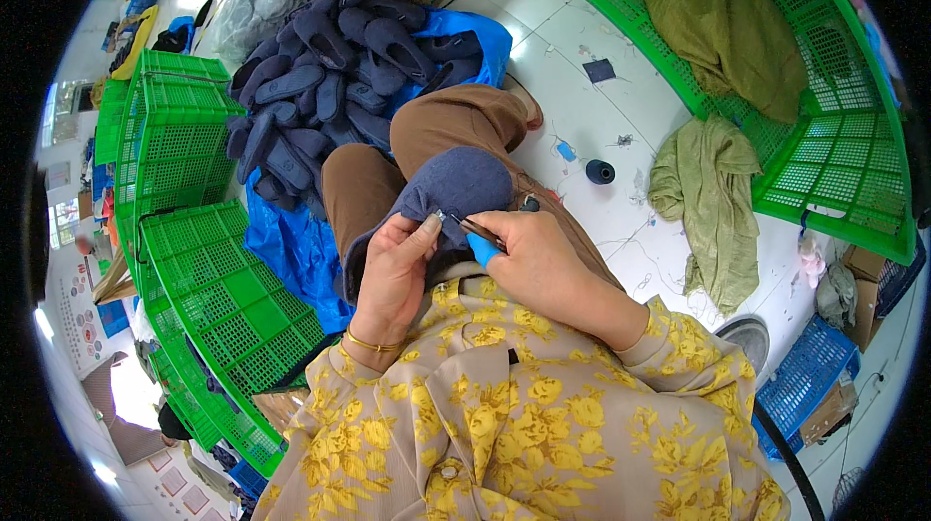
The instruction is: The person sits on the floor and sews a decorative bow onto the vamp of a dark blue slipper using a needle and thread. They repeatedly pull the thread through the fabric and tie off the bow, then place the finished slipper aside and pick up another to repeat the process.
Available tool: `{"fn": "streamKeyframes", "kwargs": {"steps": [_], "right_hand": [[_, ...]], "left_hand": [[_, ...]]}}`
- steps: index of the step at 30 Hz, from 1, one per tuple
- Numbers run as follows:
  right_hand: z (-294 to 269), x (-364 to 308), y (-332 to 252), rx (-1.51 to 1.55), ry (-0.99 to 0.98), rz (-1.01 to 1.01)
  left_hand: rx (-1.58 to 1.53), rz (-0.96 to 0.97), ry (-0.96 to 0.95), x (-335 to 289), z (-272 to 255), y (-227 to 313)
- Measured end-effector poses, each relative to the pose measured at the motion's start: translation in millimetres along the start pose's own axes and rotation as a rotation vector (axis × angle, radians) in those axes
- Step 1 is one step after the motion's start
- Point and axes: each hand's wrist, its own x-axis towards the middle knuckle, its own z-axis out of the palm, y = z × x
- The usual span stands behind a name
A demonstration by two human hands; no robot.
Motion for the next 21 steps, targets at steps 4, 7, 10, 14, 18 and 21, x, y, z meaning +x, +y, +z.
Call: {"fn": "streamKeyframes", "kwargs": {"steps": [4, 7, 10, 14, 18, 21], "right_hand": [[0, 3, -4, -0.031, 0.009, -0.018], [3, 4, 3, -0.051, 0.023, -0.079], [9, 5, 10, -0.082, 0.049, -0.122], [19, 6, 17, -0.072, 0.080, -0.128], [24, 7, 20, -0.022, 0.106, -0.120], [18, 6, 12, -0.066, 0.064, -0.125]], "left_hand": [[0.018, -0.001, -0.004, -1, -1, 0], [0.009, -0.004, -0.022, -1, 0, 2], [-0.021, -0.016, -0.047, -1, -1, 2], [-0.061, -0.036, -0.095, -1, -2, 2], [-0.081, -0.030, -0.083, -3, -1, 0], [-0.060, -0.045, -0.076, -3, -5, -2]]}}
